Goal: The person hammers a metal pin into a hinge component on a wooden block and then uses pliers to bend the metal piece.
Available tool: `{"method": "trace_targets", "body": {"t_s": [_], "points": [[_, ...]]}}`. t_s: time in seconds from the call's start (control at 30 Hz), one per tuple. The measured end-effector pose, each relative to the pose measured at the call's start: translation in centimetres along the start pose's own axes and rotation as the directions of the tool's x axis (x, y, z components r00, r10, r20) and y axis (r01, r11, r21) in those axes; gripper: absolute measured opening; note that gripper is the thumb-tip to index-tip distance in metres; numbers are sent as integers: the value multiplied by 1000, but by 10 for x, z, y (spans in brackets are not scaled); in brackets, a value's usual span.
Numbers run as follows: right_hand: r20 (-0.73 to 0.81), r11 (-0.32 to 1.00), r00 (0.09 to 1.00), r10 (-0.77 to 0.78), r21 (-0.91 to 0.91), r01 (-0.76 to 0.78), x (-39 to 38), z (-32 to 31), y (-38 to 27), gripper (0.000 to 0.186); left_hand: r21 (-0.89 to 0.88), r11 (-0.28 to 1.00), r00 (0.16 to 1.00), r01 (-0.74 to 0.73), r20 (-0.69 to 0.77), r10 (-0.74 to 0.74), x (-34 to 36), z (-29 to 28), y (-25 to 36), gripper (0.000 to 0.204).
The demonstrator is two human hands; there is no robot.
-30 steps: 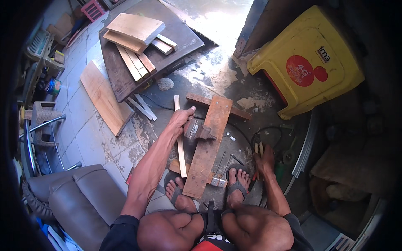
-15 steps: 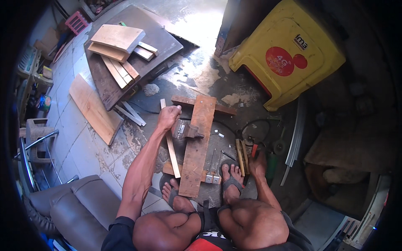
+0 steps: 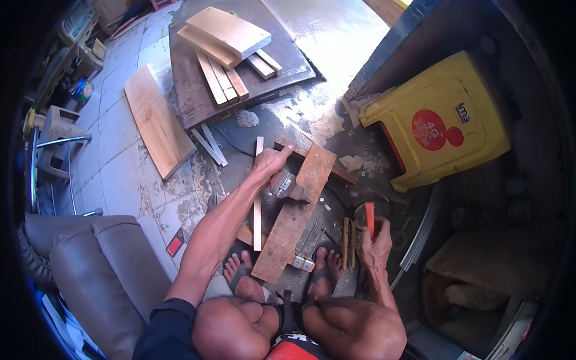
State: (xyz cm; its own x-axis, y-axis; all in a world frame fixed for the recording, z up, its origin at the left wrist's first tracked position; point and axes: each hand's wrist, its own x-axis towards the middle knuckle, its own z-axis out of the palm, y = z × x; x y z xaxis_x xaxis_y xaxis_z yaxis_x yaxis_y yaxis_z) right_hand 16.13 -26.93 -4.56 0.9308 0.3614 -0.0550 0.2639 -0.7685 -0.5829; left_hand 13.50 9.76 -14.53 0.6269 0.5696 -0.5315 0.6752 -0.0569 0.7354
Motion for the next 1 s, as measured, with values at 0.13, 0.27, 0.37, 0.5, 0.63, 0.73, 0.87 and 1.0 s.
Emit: {"method": "trace_targets", "body": {"t_s": [0.13,0.27,0.37,0.5,0.63,0.73,0.87,1.0], "points": [[382,855,801,-461,-52,516,34,-29,-134,54,7,1000,1000,1,0,-1,3,-6,-9,75],[398,654,639,-658,-119,747,51,-37,-208,64,-365,918,986,-154,3,167,11,4,-36,69],[504,561,581,-639,-212,800,63,-22,-202,70,-135,990,1000,-25,5,26,8,14,-17,61],[676,474,590,-441,-382,793,64,-26,-209,75,-73,997,998,17,54,-14,-8,-4,3,59],[551,569,604,-576,-260,780,54,-22,-201,74,-131,991,1000,18,27,-14,-9,-1,-5,58],[657,492,632,-410,-424,760,57,-23,-209,72,-72,997,993,-10,-114,2,-1,5,-9,56],[594,531,606,-528,-326,782,57,-27,-210,71,-159,985,986,68,162,-42,-13,-16,8,60],[658,474,599,-456,-391,789,58,-22,-213,73,-128,992,999,-15,-47,9,-10,-4,-1,55]]}}
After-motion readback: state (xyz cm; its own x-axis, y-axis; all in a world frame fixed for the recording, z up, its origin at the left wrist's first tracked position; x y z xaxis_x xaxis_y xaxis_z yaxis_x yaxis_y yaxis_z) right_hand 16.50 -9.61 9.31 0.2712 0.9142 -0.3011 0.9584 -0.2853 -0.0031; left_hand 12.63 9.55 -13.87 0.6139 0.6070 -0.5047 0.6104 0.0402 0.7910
